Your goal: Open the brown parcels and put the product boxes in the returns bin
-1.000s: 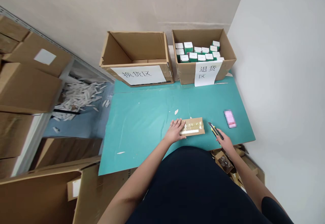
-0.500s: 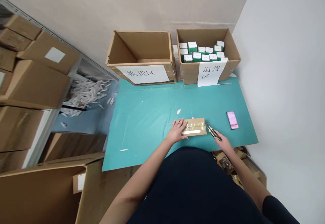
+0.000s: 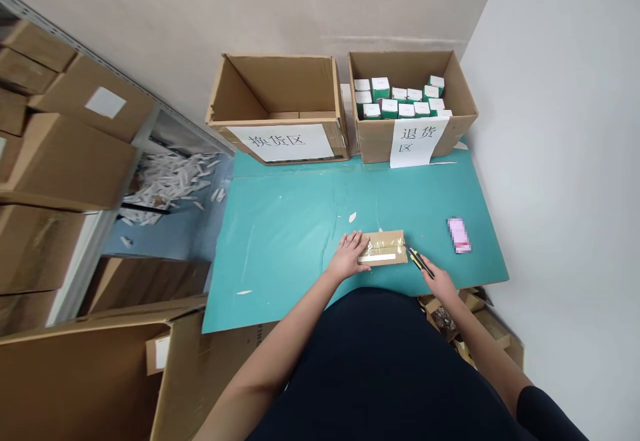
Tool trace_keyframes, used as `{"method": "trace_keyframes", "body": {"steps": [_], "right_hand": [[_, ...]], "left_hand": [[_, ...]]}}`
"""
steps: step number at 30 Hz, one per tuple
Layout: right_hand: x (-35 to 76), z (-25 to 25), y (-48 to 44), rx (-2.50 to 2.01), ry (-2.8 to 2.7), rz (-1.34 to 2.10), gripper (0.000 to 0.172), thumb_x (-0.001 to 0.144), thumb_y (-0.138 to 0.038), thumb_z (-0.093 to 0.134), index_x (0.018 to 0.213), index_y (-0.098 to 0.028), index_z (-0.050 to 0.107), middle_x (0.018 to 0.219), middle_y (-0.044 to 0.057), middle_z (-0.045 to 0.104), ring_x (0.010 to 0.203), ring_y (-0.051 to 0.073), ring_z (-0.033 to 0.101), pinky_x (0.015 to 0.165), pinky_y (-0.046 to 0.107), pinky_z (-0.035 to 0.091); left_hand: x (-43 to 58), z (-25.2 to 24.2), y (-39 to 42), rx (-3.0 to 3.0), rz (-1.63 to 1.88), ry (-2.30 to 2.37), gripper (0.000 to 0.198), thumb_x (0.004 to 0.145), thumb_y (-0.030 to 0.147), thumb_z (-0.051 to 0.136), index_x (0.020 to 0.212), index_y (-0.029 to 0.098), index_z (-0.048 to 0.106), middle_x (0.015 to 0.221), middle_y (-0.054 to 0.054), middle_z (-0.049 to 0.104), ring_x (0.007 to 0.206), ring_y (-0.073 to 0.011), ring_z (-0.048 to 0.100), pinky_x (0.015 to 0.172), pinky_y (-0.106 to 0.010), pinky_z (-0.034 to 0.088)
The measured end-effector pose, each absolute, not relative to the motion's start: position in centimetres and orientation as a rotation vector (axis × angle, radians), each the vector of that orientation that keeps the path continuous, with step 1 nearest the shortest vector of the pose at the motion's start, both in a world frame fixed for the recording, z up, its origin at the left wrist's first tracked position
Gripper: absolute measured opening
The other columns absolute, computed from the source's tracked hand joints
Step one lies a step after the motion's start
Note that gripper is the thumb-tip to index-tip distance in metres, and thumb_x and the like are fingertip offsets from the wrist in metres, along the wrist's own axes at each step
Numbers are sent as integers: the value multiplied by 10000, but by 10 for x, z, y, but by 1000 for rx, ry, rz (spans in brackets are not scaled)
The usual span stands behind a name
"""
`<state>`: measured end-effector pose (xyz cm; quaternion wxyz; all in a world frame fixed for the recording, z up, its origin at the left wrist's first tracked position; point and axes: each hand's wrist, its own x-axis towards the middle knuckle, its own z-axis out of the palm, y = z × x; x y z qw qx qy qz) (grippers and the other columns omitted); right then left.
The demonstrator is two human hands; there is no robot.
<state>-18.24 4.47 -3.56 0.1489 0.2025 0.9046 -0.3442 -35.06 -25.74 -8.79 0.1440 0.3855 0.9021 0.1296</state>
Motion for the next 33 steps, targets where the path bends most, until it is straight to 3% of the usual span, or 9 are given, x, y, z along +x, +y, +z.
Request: {"method": "trace_keyframes", "body": {"steps": [7,12,15,20,24,29,33], "right_hand": [[-187,-27,51,508,2549,-882,567,925,-308,510,1491,-275,522,1062,64,797,812,259,754,743,306,544],[-183,-34,58,414,2485,-1049,526,883,-270,549,1404,-279,618,1262,55,735,1072,272,721,900,335,545],[-172,-40,54,427,2462,-1138,515,882,-289,545,1391,-275,626,1291,57,720,1116,269,702,956,366,531],[-150,-43,54,656,2457,-1359,527,896,-390,528,1402,-261,601,987,47,776,854,233,727,808,366,580],[-149,-49,63,906,2392,-1552,600,887,-489,533,1411,-198,550,800,26,719,613,189,653,637,328,564],[-178,-83,68,1154,2285,-1597,761,795,-602,576,1402,-152,493,961,87,713,544,189,630,499,311,511],[-206,-119,76,1196,2433,-1371,731,778,-553,581,1365,-121,533,1010,126,727,736,253,690,673,359,553]], "left_hand": [[-349,-83,-253,1076,335,2611,997,716,614,785,1535,186,411,1606,-215,347,1491,-403,292,1234,-569,151],[-350,-87,-252,1051,347,2622,998,709,626,779,1536,205,413,1603,-198,356,1485,-403,295,1234,-563,156],[-352,-89,-254,1046,374,2614,1001,715,634,769,1542,208,401,1607,-194,350,1490,-402,287,1234,-567,157],[-352,-92,-258,1076,401,2584,1017,736,637,756,1567,219,346,1636,-186,304,1516,-387,246,1240,-574,135],[-349,-93,-261,1095,413,2587,1002,766,646,729,1579,234,312,1647,-181,287,1534,-376,218,1241,-585,124],[-341,-89,-263,1158,391,2609,901,816,552,732,1550,192,352,1646,-195,285,1542,-362,205,1243,-572,171],[-328,-84,-266,1182,433,2610,738,880,411,693,1521,215,383,1591,-169,402,1497,-338,330,1220,-553,265]]}}
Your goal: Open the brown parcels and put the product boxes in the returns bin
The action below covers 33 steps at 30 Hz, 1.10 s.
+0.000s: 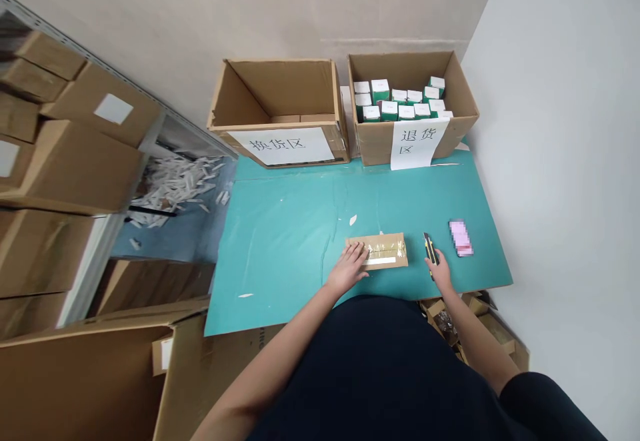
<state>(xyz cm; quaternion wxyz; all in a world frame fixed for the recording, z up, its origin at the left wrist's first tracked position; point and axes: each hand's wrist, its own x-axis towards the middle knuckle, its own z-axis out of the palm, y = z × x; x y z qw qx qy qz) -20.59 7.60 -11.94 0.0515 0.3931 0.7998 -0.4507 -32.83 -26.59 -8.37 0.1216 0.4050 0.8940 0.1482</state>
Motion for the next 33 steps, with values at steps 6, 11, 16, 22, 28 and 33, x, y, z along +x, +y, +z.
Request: {"method": "trace_keyframes", "body": {"steps": [6,11,16,22,28,33], "right_hand": [[-223,-150,82,1127,2675,-1074,547,855,-407,502,1304,-117,617,1098,170,701,1017,300,652,901,408,507],[-229,-145,74,1191,2760,-707,535,886,-355,505,1322,-65,613,1267,268,594,1190,364,560,1012,526,432],[-260,-99,54,667,3027,-866,522,980,-382,412,1433,-157,539,1323,192,588,1258,316,517,1065,490,416],[-307,-42,1,-534,2861,-531,517,953,-305,600,1459,-241,517,1447,145,537,1350,314,426,1118,481,336],[-323,-45,-16,-565,2793,-256,483,952,-248,614,1429,-237,537,1422,164,568,1233,308,521,1016,453,394],[-322,-51,-19,-703,2776,-71,488,984,-129,453,1470,-147,483,1467,225,525,1264,331,534,1063,515,387]], "left_hand": [[-311,-75,-271,1203,487,2621,438,978,260,531,1415,231,509,1337,-139,613,1305,-293,535,1113,-502,417],[-306,-73,-268,1211,488,2658,369,1019,227,439,1370,211,551,1297,-135,624,1280,-277,539,1095,-467,429],[-306,-71,-263,1201,457,2617,429,998,166,437,1417,219,513,1318,-131,612,1261,-275,543,1091,-462,433],[-303,-69,-255,1173,363,2584,494,960,119,452,1439,240,482,1350,-131,586,1276,-288,533,1071,-464,450],[-301,-72,-248,1195,292,2545,504,944,97,432,1434,204,481,1330,-165,591,1234,-309,557,1002,-479,499],[-302,-73,-243,1203,241,2553,463,941,80,431,1387,161,521,1258,-186,627,1156,-305,604,959,-467,520]]}}
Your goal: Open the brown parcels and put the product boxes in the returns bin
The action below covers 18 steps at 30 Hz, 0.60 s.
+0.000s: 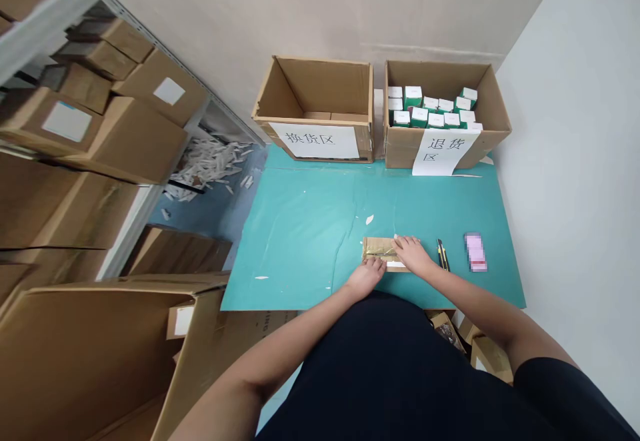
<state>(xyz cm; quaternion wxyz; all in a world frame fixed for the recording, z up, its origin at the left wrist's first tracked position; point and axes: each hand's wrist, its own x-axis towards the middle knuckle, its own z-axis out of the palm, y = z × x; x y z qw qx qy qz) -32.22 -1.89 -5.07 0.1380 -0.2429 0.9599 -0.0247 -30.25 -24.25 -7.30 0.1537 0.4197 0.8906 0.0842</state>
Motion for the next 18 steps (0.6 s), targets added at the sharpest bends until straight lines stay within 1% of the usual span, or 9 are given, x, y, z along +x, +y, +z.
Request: {"method": "trace_keyframes", "body": {"steps": [3,7,10,12,15,18], "right_hand": [[-323,-53,-32,-651,2775,78,523,977,-77,376,1494,-103,452,1467,264,519,1291,357,534,1087,563,369],[-325,-56,-56,-476,2786,187,544,966,-75,350,1504,-74,436,1425,312,544,1283,382,560,1052,598,397],[-329,-52,-63,-426,2781,185,561,947,-72,365,1504,-65,430,1395,326,564,1260,383,581,1016,592,432],[-334,-46,-60,-440,2730,104,571,944,-70,371,1513,-57,415,1358,332,587,1217,370,611,992,559,460],[-346,-35,-49,-483,2616,-35,572,942,-80,406,1513,-87,432,1252,275,675,1096,318,683,947,463,507],[-362,-28,-40,-510,2560,-86,524,940,-109,445,1456,-134,533,1120,193,753,1003,281,723,908,384,525]], "left_hand": [[-302,-75,-240,1194,239,2548,441,948,97,426,1376,139,524,1238,-215,636,1116,-319,621,915,-489,532],[-303,-79,-239,1210,237,2548,428,944,104,446,1364,126,526,1225,-220,644,1102,-325,629,906,-506,526],[-305,-81,-239,1192,253,2568,422,937,99,463,1348,141,550,1229,-210,649,1115,-318,627,932,-493,513],[-305,-82,-239,1174,272,2579,408,934,95,472,1326,143,575,1229,-210,652,1123,-316,625,942,-472,505],[-305,-84,-239,1181,290,2558,409,934,89,471,1322,144,586,1217,-198,664,1109,-297,632,951,-444,501],[-307,-86,-237,1181,273,2534,424,942,88,443,1340,143,579,1193,-182,682,1071,-274,649,940,-426,511]]}}
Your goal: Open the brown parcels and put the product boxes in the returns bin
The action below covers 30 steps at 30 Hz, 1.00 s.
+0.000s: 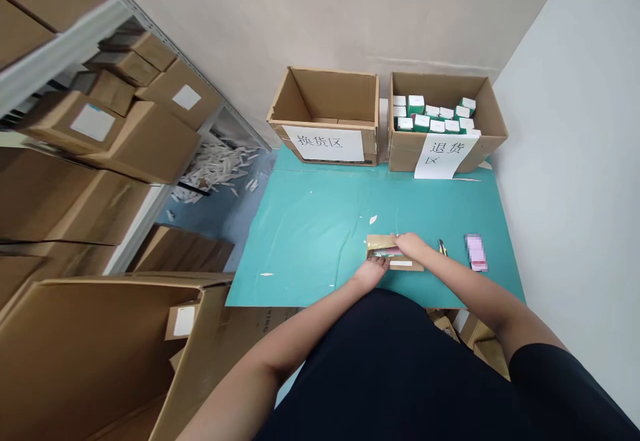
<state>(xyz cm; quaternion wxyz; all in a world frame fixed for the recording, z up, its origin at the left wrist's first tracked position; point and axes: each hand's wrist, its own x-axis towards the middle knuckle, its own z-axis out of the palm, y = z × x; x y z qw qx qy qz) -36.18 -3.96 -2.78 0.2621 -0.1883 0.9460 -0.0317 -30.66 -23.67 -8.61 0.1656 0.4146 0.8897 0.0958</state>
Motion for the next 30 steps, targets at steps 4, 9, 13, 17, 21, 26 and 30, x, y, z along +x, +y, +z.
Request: {"method": "trace_keyframes", "body": {"steps": [4,9,13,17,21,26,30], "right_hand": [[-379,-22,-33,-498,2522,-134,446,930,-126,484,1328,-205,670,1116,149,770,1025,288,720,889,367,511],[-394,-17,-28,-444,2467,-200,374,951,-189,513,1252,-277,717,1161,75,769,1029,255,709,827,313,501],[-403,-14,-27,-407,2405,-241,313,947,-262,565,1207,-278,740,1154,60,772,991,242,711,749,279,492],[-408,-13,-25,-388,2392,-269,312,924,-292,619,1218,-282,726,1210,51,752,1030,233,696,744,260,470],[-415,-14,-20,-354,2430,-299,305,964,-368,569,1212,-259,709,1203,57,749,1020,233,688,734,264,456],[-421,-20,-14,-297,2521,-318,304,986,-389,544,1216,-242,679,1140,70,751,982,242,673,748,286,447],[-415,-22,-15,-292,2661,-319,337,980,-327,585,1292,-202,604,1238,111,685,1142,265,584,910,330,409]], "left_hand": [[-315,-89,-230,1129,273,2585,399,954,113,442,1319,138,600,1248,-192,666,1128,-286,636,950,-440,511],[-321,-93,-231,1150,413,2570,326,930,240,600,1250,191,637,1333,-157,627,1264,-296,565,1087,-485,423],[-318,-89,-234,1094,420,2558,374,881,246,683,1243,208,599,1232,-108,655,1180,-275,597,1074,-461,415],[-320,-72,-230,1041,360,2625,557,838,256,733,1343,180,509,1202,-130,623,1152,-308,575,1018,-466,424],[-318,-55,-230,1134,271,2590,248,953,209,560,1197,190,596,1067,-116,629,1027,-281,593,898,-415,458],[-305,-53,-240,1318,264,2438,271,1001,162,435,1186,215,626,1048,-106,644,1028,-258,599,847,-373,469],[-297,-58,-246,1370,371,2410,400,1016,211,426,1406,210,515,1194,-142,641,1124,-274,587,947,-412,461]]}}
